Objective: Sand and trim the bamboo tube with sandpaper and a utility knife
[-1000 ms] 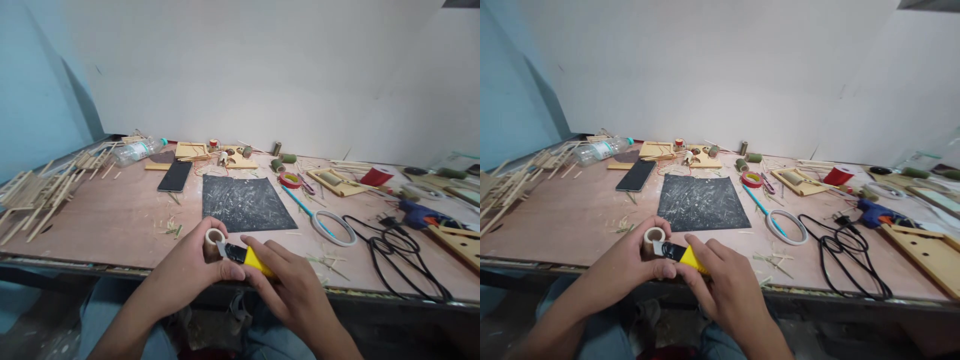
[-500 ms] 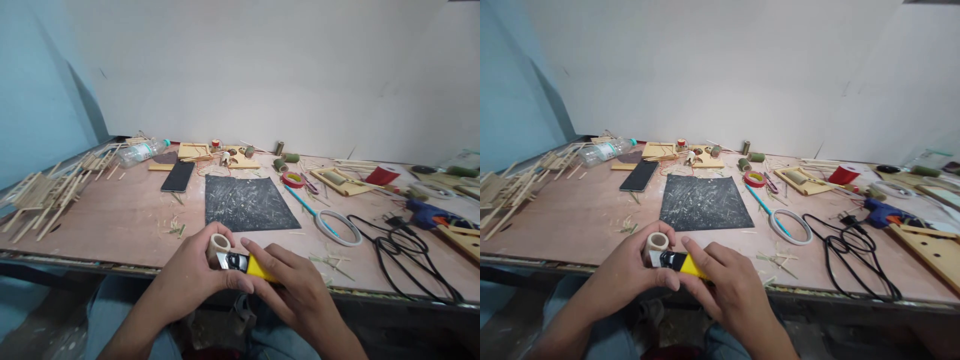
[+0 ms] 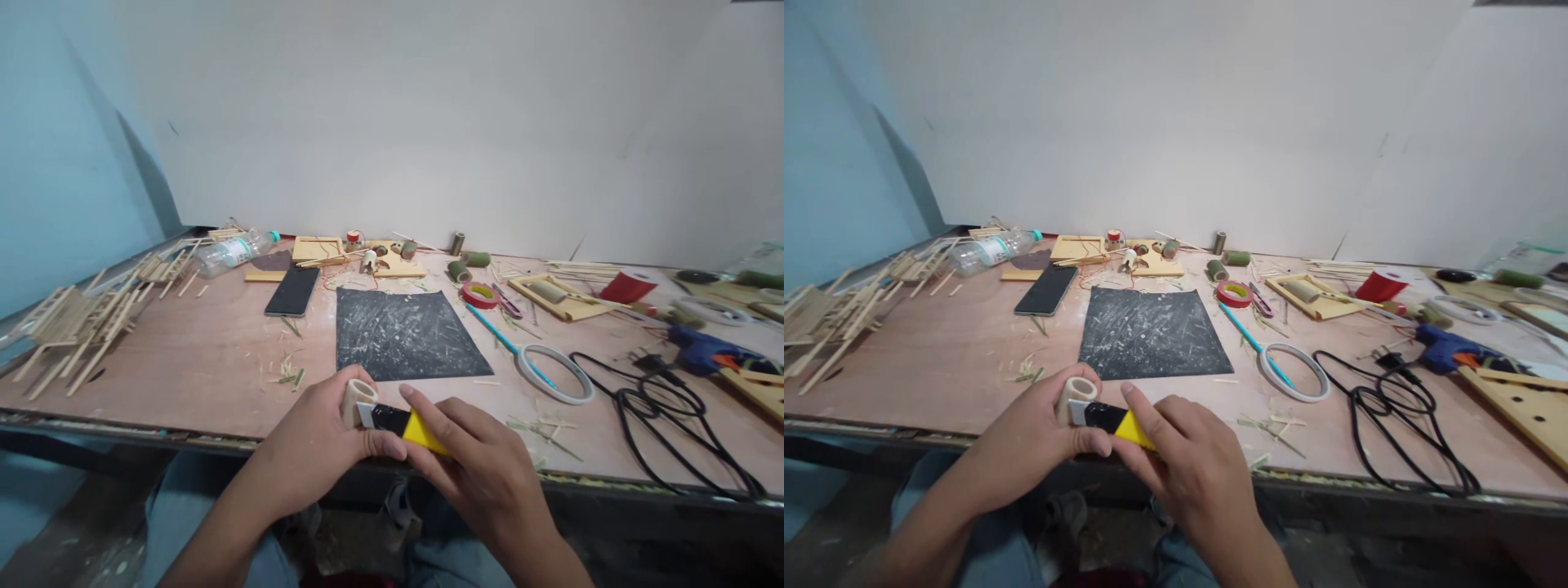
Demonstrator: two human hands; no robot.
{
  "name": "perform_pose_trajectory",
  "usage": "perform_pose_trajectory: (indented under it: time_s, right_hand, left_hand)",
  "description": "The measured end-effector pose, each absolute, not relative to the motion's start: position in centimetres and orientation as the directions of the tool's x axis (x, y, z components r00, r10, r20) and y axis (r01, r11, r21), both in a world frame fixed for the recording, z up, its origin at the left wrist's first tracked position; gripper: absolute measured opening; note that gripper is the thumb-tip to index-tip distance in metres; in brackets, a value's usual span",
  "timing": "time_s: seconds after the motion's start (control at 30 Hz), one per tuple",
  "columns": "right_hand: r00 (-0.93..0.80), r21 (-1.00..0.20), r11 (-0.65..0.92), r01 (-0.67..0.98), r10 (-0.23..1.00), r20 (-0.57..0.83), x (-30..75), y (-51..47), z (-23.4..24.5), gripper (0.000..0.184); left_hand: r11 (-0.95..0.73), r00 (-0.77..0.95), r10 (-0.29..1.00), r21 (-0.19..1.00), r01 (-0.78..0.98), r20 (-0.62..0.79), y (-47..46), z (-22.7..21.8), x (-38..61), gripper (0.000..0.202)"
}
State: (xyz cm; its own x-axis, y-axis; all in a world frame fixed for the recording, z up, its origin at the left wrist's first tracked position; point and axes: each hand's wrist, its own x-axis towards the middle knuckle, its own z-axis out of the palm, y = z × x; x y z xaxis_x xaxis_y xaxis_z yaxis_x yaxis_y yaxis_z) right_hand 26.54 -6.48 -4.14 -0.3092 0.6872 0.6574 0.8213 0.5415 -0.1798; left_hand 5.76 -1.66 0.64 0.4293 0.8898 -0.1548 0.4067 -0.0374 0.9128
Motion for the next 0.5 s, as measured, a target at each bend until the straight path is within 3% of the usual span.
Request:
perform_pose_trajectory:
  time_s: [0.1,0.27,0.5]
  right_hand:
    - [-0.266,-0.140,0.496,0.857,0.658,0.704,26.30,-6.47,-4.39,0.038]
    - [-0.047,-0.300,0.347,0.889,0.719,0.694,25.96,-6.69,-4.30,0.040]
    - [-0.241,-0.332,0.512,0.792,0.762,0.602,26.49,-6.78,-3.54,0.042]
  left_hand:
    - [-0.090,0.399,0.910,0.886,0.454,-0.113,-2.08,0.60,6.01,0.035]
    - [-0.125,0.380,0.923,0.894,0.431,-0.054,-2.27,0.63,6.26,0.035]
    - [0.012,0.468,0.867,0.946,0.323,-0.170,-1.66,0.71,5.33,0.038]
